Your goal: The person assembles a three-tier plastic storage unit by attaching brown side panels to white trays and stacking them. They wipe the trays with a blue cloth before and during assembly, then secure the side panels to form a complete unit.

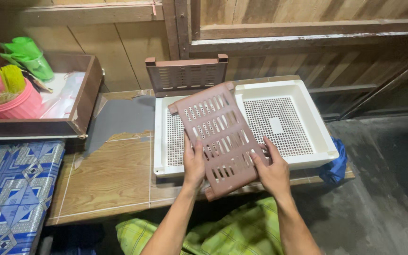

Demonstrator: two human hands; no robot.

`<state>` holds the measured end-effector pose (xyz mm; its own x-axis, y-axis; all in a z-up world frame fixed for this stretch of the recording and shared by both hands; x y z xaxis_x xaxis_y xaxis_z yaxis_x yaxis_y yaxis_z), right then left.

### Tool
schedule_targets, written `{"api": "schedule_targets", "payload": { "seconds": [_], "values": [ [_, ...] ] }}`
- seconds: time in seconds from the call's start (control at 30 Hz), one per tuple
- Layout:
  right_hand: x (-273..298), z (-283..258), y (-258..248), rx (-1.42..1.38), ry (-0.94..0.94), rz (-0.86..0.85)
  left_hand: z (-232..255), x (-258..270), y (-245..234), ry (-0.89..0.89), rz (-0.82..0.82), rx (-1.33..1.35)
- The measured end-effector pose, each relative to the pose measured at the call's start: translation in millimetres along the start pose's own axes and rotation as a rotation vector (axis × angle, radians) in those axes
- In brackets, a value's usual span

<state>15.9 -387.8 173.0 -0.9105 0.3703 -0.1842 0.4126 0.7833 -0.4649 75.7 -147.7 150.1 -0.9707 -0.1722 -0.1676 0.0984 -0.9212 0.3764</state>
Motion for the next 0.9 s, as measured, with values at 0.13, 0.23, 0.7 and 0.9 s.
{"api": "schedule_targets", "payload": {
  "seconds": [0.13,0.23,0.7,0.9],
  "values": [
    [-23,11,-30,0.030,-0.059,0.056,-42,-16,39,-0.156,-0.056,-0.168],
    [-44,37,-50,-0.076,-0.063,0.098,-70,-11,69,-0.109,-0.164,-0.491],
    [-117,147,-116,0.403,0.061,0.227,-189,15,163,-0.098,-0.424,-0.707],
    [-125,181,-110,0.592,0.135,0.263,-196,14,172,-0.139,-0.462,-0.925]
  ]
}}
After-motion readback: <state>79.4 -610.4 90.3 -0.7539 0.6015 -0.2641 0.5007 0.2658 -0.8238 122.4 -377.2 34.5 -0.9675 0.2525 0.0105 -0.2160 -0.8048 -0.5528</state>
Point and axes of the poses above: each hand's wrist, its own x-axis away from the middle knuckle, its own y-axis out of the palm, z = x × y, the point moved 6 cm from there along -x, towards the middle knuckle, and after that the axes turned 3 degrees about z, right-handed, at the moved point
